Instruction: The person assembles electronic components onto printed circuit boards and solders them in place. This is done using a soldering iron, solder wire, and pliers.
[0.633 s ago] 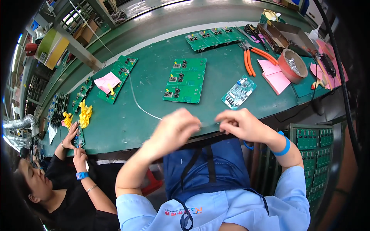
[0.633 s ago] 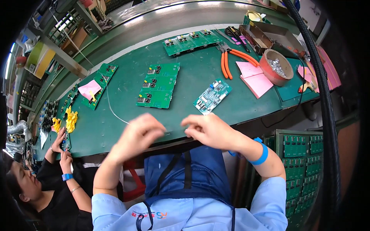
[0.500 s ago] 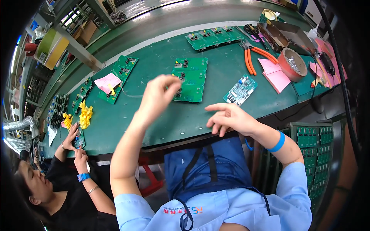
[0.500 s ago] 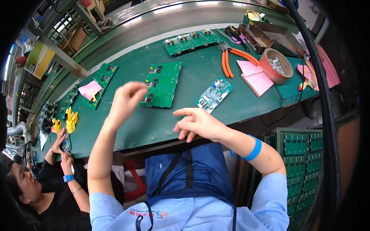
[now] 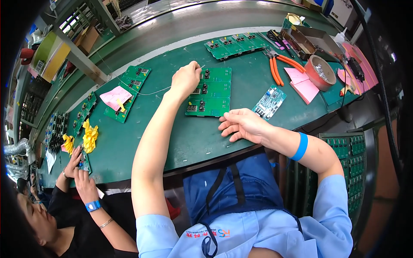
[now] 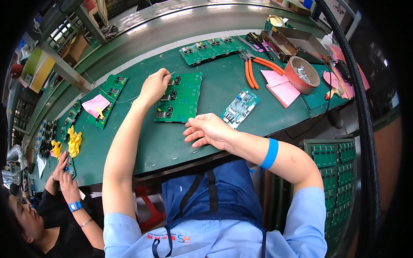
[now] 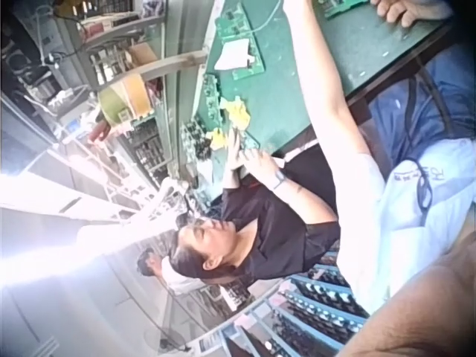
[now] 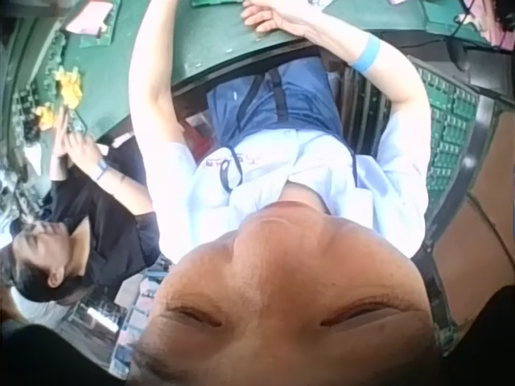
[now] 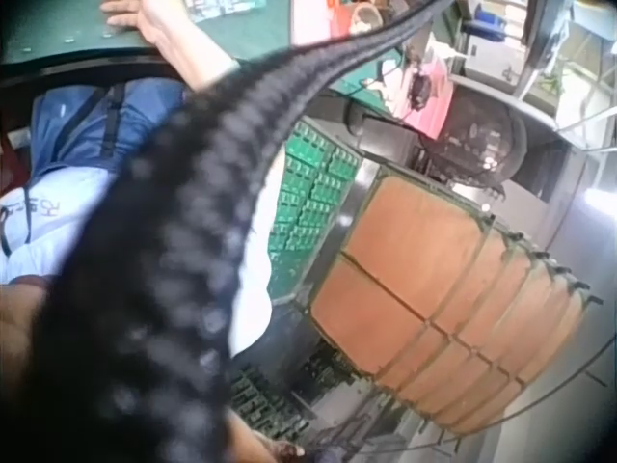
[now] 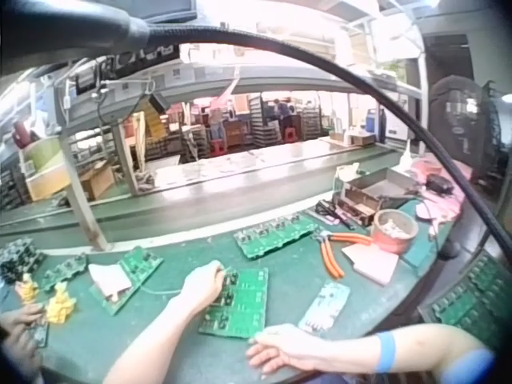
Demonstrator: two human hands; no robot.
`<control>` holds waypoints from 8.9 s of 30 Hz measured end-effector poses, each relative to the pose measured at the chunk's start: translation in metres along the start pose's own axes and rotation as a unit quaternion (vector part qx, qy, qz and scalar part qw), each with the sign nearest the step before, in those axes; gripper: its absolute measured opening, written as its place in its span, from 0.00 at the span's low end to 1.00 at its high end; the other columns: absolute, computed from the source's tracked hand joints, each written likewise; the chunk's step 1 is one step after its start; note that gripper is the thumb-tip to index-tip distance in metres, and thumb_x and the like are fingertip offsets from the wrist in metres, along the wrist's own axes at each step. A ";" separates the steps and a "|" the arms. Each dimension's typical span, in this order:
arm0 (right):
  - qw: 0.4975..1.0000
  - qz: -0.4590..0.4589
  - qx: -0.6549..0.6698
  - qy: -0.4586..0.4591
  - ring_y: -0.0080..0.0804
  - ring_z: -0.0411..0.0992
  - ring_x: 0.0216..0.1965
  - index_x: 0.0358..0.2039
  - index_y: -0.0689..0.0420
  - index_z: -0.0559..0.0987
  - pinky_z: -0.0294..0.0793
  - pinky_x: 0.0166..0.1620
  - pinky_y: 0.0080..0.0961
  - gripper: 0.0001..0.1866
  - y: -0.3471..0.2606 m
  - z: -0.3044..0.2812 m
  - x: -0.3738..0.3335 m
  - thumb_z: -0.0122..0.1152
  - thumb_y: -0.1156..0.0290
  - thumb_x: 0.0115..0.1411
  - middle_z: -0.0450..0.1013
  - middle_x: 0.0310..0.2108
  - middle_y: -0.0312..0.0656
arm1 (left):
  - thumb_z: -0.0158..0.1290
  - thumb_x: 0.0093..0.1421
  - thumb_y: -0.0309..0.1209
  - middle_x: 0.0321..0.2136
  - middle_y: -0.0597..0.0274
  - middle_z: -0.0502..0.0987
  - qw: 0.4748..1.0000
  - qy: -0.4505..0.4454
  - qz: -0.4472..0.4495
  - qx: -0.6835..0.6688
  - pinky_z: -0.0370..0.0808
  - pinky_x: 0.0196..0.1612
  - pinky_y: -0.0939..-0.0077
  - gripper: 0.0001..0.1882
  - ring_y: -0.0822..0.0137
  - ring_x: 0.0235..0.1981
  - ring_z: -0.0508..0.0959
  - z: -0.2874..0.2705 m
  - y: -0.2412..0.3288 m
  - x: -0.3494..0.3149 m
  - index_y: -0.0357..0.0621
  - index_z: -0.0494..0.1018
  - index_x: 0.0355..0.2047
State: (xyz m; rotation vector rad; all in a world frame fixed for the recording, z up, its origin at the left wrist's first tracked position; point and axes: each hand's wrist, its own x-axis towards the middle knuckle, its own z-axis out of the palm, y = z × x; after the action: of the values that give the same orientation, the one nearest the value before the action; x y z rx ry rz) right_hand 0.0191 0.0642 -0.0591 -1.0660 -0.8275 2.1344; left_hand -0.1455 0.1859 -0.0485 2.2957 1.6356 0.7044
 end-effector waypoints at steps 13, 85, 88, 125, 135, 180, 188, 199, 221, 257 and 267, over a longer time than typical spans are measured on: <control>0.978 -0.080 -0.190 -0.013 0.16 0.60 0.10 0.20 0.62 0.67 0.58 0.11 0.12 0.11 -0.029 -0.021 -0.013 0.42 0.68 0.52 0.64 0.11 0.36 | 0.46 0.47 0.30 0.21 0.57 0.70 0.980 0.108 0.067 -0.152 0.66 0.27 0.75 0.07 0.64 0.23 0.70 -0.029 0.009 -0.028 0.40 0.70 0.24; 0.764 -0.511 0.367 0.143 0.40 0.66 0.30 0.36 0.69 0.59 0.70 0.34 0.28 0.18 -0.173 -0.448 -0.117 0.51 0.74 0.48 0.64 0.31 0.51 | 0.50 0.44 0.29 0.22 0.58 0.68 0.996 -0.051 0.049 -0.046 0.66 0.28 0.74 0.08 0.61 0.25 0.69 -0.021 0.008 -0.068 0.39 0.65 0.22; 0.766 -0.502 0.351 0.196 0.43 0.64 0.37 0.39 0.70 0.59 0.68 0.39 0.30 0.17 -0.182 -0.451 -0.110 0.47 0.73 0.51 0.61 0.37 0.56 | 0.50 0.43 0.29 0.24 0.59 0.68 0.996 -0.067 0.000 -0.066 0.66 0.30 0.74 0.07 0.61 0.27 0.70 -0.023 0.012 -0.066 0.39 0.66 0.22; 0.791 -0.480 -0.361 0.120 0.14 0.59 0.15 0.19 0.63 0.69 0.56 0.17 0.12 0.03 -0.054 -0.011 -0.024 0.52 0.79 0.41 0.63 0.12 0.34 | 0.47 0.42 0.21 0.25 0.58 0.70 0.987 0.008 0.078 -0.142 0.67 0.33 0.79 0.04 0.69 0.27 0.70 -0.015 0.007 -0.068 0.36 0.63 0.19; 0.788 -0.461 -0.391 0.117 0.17 0.59 0.14 0.18 0.63 0.69 0.56 0.17 0.15 0.03 -0.048 -0.007 -0.005 0.52 0.77 0.41 0.63 0.12 0.36 | 0.48 0.43 0.22 0.25 0.58 0.70 0.990 0.005 0.069 -0.124 0.68 0.32 0.79 0.04 0.67 0.27 0.71 -0.016 0.007 -0.068 0.35 0.64 0.20; 0.709 -0.537 -0.198 0.412 0.12 0.60 0.18 0.26 0.57 0.66 0.54 0.18 0.06 0.09 -0.103 -0.110 -0.065 0.57 0.74 0.45 0.63 0.16 0.31 | 0.50 0.44 0.25 0.36 0.60 0.67 0.991 0.133 0.012 -0.020 0.69 0.28 0.77 0.14 0.70 0.23 0.72 -0.035 -0.019 -0.059 0.44 0.67 0.34; 0.723 -0.533 0.114 0.425 0.28 0.66 0.33 0.33 0.58 0.68 0.66 0.34 0.22 0.16 -0.203 -0.365 -0.123 0.53 0.60 0.47 0.66 0.31 0.42 | 0.47 0.48 0.26 0.19 0.65 0.70 0.983 0.073 -0.064 -0.155 0.66 0.25 0.85 0.07 0.77 0.21 0.69 -0.036 -0.031 -0.064 0.35 0.69 0.27; 0.766 -0.459 0.160 0.420 0.39 0.66 0.35 0.36 0.64 0.63 0.67 0.36 0.31 0.24 -0.228 -0.384 -0.081 0.41 0.53 0.52 0.65 0.34 0.51 | 0.46 0.48 0.29 0.16 0.62 0.70 0.969 0.058 -0.131 -0.201 0.66 0.25 0.83 0.09 0.76 0.19 0.68 -0.029 -0.047 -0.062 0.35 0.69 0.27; 0.923 -0.358 -0.104 0.096 0.20 0.66 0.26 0.42 0.63 0.63 0.67 0.24 0.11 0.17 -0.133 -0.123 -0.035 0.43 0.68 0.52 0.67 0.29 0.41 | 0.44 0.49 0.35 0.16 0.61 0.71 0.963 -0.097 -0.210 -0.136 0.68 0.22 0.82 0.13 0.73 0.17 0.72 -0.073 -0.054 -0.070 0.36 0.69 0.26; 0.947 -0.315 -0.049 -0.048 0.24 0.63 0.39 0.50 0.62 0.52 0.63 0.42 0.20 0.23 -0.051 -0.016 0.035 0.41 0.72 0.54 0.63 0.40 0.42 | 0.46 0.51 0.32 0.14 0.73 0.64 0.915 0.079 -0.108 -0.381 0.55 0.16 0.90 0.13 0.84 0.15 0.61 -0.033 -0.021 -0.064 0.37 0.65 0.35; 0.904 -0.399 -0.151 0.033 0.18 0.63 0.31 0.48 0.64 0.54 0.62 0.35 0.14 0.22 -0.040 -0.008 0.041 0.41 0.73 0.53 0.68 0.30 0.40 | 0.52 0.41 0.29 0.33 0.53 0.65 0.952 0.289 0.094 -0.026 0.63 0.38 0.70 0.16 0.57 0.35 0.66 -0.037 -0.007 -0.067 0.42 0.66 0.33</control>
State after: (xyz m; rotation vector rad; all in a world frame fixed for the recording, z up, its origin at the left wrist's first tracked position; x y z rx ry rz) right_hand 0.0150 0.1219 -0.0517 -0.7399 -1.3149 1.2961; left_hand -0.1874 0.1230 -0.0368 2.3626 1.5808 1.5657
